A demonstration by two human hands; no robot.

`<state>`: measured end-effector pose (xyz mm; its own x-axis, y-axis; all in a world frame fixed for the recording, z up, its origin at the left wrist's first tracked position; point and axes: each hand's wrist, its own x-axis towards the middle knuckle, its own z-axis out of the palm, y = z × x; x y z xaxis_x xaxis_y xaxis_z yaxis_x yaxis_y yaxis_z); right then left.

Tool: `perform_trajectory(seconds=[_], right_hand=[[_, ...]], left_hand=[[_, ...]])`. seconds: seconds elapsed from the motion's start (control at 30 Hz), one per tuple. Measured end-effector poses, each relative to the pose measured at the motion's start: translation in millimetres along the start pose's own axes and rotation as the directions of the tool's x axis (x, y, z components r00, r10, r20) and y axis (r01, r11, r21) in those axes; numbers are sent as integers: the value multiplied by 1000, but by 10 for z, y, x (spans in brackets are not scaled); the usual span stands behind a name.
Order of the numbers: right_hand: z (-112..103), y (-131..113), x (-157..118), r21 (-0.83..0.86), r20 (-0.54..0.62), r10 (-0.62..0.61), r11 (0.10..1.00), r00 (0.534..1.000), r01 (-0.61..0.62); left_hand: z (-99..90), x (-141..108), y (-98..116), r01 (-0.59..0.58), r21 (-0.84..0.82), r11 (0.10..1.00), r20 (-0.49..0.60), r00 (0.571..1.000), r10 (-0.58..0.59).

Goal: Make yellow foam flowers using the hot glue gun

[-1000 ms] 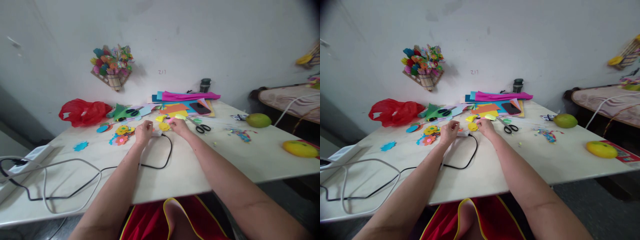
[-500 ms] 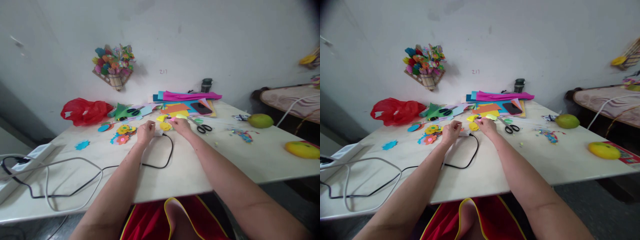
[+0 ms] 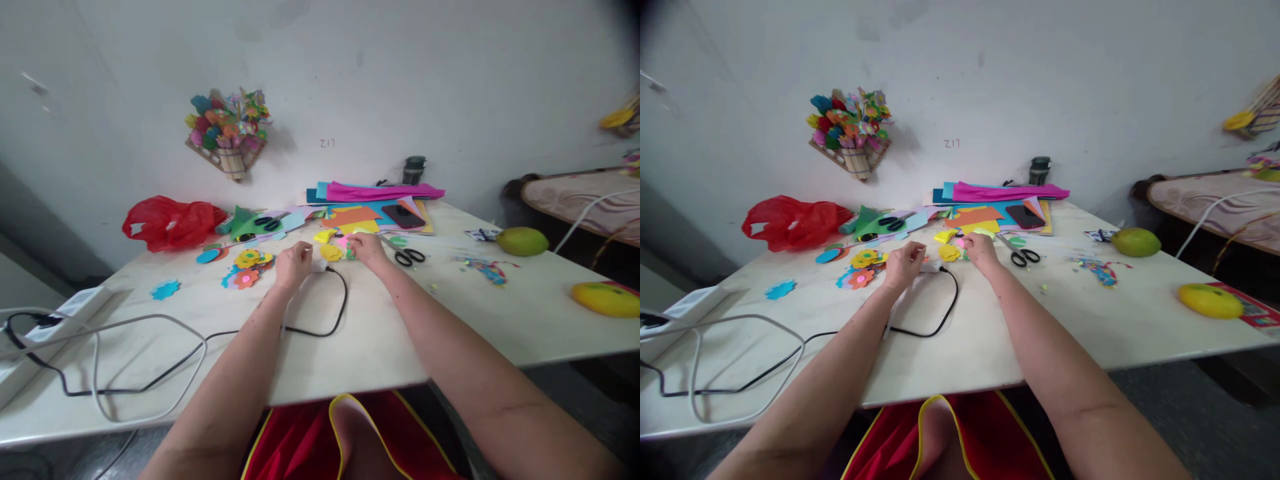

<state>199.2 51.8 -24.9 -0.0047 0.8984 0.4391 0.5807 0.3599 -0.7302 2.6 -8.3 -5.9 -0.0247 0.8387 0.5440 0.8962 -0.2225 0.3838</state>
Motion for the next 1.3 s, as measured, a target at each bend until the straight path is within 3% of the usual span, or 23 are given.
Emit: perform_trajectory(seconds=[0.17,0.47,1.07,1.3], right_hand=[[-24,-57,-19,64,-16,30,998,999,-29],[-169,-221,-94,-258,-83,46,964,996,-66],[-42,58,28,-25,-104,3,1000,995,-6],[-122,-93,-48,-144,-108,5,989,994,-21]], left_hand=[[8,-1,-3,-15,-1,1000,-9,1000,15],[3,-7,0,-19,17,1000,-2,1000,19],[3,0,-11,-14,-4,1000,-47,999,14],[8,-2,-17,-23,-7,1000,-47,999,23]])
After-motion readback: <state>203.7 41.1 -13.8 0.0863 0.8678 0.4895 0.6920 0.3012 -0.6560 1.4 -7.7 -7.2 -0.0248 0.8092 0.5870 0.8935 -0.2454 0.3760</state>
